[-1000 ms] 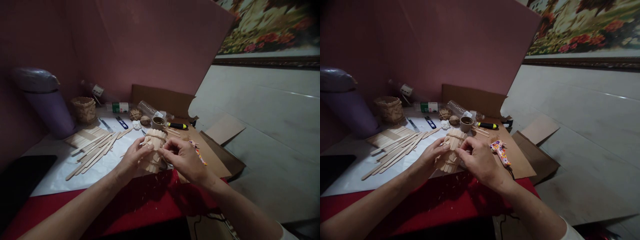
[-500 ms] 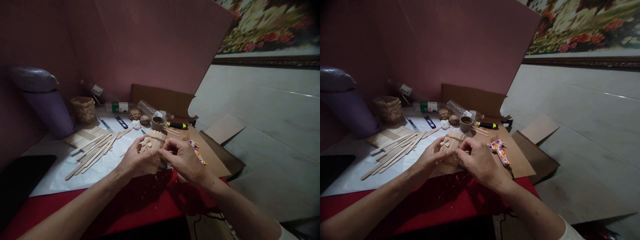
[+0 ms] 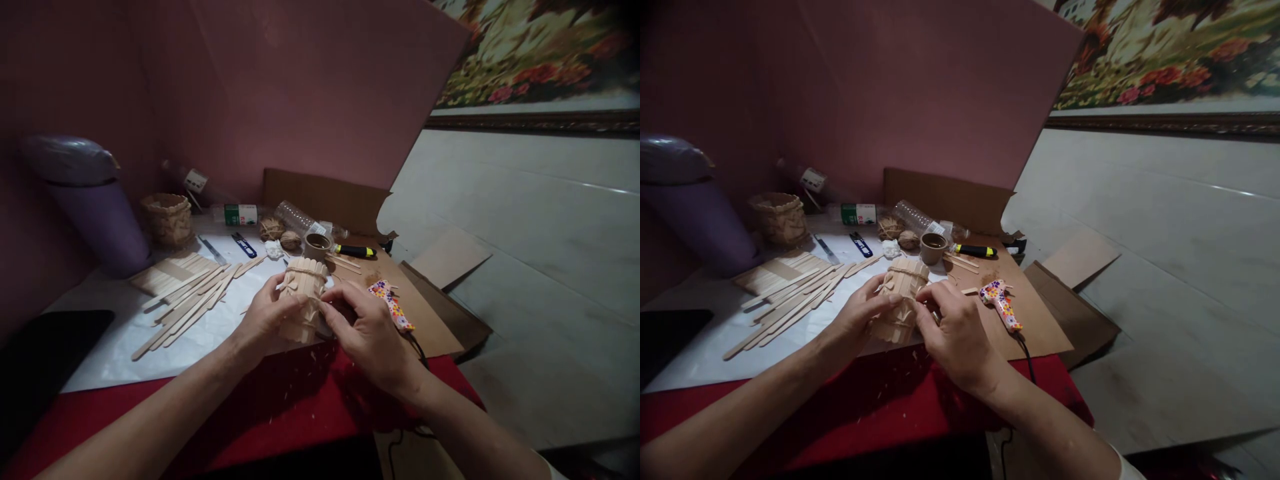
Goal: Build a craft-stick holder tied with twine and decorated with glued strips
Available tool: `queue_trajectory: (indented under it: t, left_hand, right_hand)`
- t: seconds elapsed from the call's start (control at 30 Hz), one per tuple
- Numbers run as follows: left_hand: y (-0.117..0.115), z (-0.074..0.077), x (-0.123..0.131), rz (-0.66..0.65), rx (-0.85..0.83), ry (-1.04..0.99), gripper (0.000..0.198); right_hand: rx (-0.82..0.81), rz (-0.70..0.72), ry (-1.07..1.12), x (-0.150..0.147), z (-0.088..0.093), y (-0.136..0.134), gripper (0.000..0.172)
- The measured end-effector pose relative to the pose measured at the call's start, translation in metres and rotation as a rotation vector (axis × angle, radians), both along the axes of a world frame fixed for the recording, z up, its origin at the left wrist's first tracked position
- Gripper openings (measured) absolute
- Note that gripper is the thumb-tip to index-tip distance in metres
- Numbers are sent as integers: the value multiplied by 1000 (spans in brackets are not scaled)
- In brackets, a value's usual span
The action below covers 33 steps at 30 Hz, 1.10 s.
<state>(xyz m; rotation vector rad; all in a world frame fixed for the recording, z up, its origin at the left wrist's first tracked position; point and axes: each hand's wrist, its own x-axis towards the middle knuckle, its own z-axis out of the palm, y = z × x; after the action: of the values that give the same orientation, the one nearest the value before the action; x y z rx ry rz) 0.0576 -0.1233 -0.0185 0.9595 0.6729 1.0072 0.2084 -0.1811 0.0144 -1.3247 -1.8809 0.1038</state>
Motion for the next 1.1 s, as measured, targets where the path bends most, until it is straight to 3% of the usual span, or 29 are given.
queue_trajectory:
  t: [0.27, 0.83, 1.1]
  left_hand:
    - [2, -2, 0, 35, 10, 15, 51]
    - [3, -4, 0, 44, 9, -18, 46]
    - [5, -6, -1, 31, 35, -30, 44]
  right_hand:
    - [104, 5, -45, -3, -8, 1, 10]
    - [109, -12, -93, -12, -16, 0, 13]
    - [190, -41, -144, -13, -21, 4, 12]
